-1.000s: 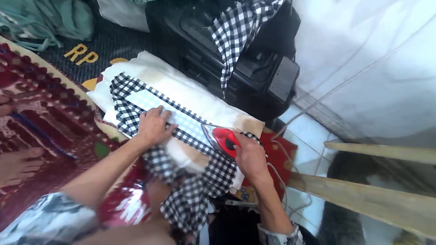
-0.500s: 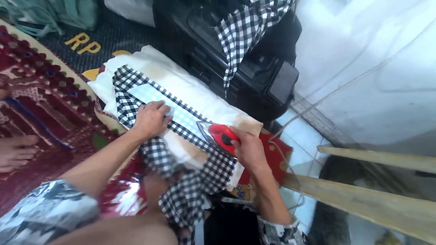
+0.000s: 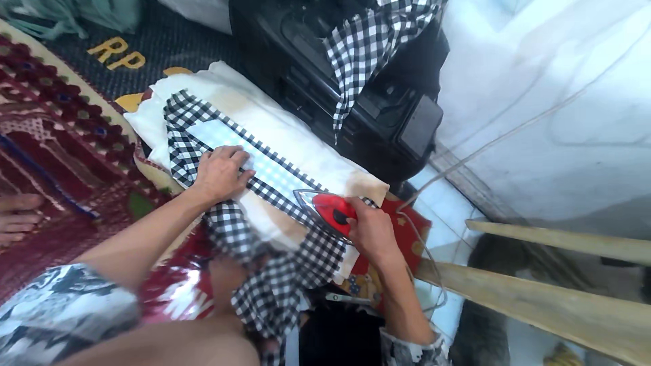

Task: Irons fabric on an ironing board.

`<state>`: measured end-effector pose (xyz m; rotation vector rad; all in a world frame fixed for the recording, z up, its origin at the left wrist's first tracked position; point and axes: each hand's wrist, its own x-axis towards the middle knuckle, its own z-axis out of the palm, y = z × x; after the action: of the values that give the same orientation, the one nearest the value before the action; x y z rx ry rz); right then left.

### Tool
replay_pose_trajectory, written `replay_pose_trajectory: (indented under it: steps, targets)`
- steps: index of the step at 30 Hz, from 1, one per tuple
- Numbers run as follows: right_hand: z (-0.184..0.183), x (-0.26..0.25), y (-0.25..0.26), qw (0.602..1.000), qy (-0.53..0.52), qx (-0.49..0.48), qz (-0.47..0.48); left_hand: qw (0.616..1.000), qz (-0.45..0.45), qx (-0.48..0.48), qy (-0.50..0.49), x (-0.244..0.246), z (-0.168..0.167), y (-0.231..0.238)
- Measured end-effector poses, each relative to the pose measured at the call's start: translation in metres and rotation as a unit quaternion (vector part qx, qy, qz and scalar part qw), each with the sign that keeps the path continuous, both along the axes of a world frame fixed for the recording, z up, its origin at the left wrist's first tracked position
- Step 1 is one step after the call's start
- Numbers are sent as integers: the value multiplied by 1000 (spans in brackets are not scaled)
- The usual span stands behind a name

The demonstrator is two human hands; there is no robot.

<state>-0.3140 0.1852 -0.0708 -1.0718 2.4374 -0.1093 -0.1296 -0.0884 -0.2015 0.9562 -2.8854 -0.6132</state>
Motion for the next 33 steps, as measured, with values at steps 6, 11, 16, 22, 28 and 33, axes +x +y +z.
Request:
replay_pose_trajectory:
  steps: [6, 11, 16, 22, 28, 33]
  targets:
    - [-4, 4, -5, 1000, 3, -25, 4, 1000, -2, -9, 1, 0, 0, 1]
    - [-3, 5, -11, 1000, -3, -15, 4, 1000, -12, -16, 4, 1, 0, 0]
    - [-2, 2, -10, 999, -9, -33, 11, 1000, -13, -16, -6, 0, 3, 0]
    - [0, -1, -10, 999, -23, -24, 3, 1000, -14, -18, -8, 0, 2, -1]
    - [2, -3, -12, 999, -34, -15, -3, 1000, -17, -22, -7, 1, 1, 0]
    - [0, -5, -12, 999, -31, -14, -4, 999, -19, -25, -8, 1, -1, -2]
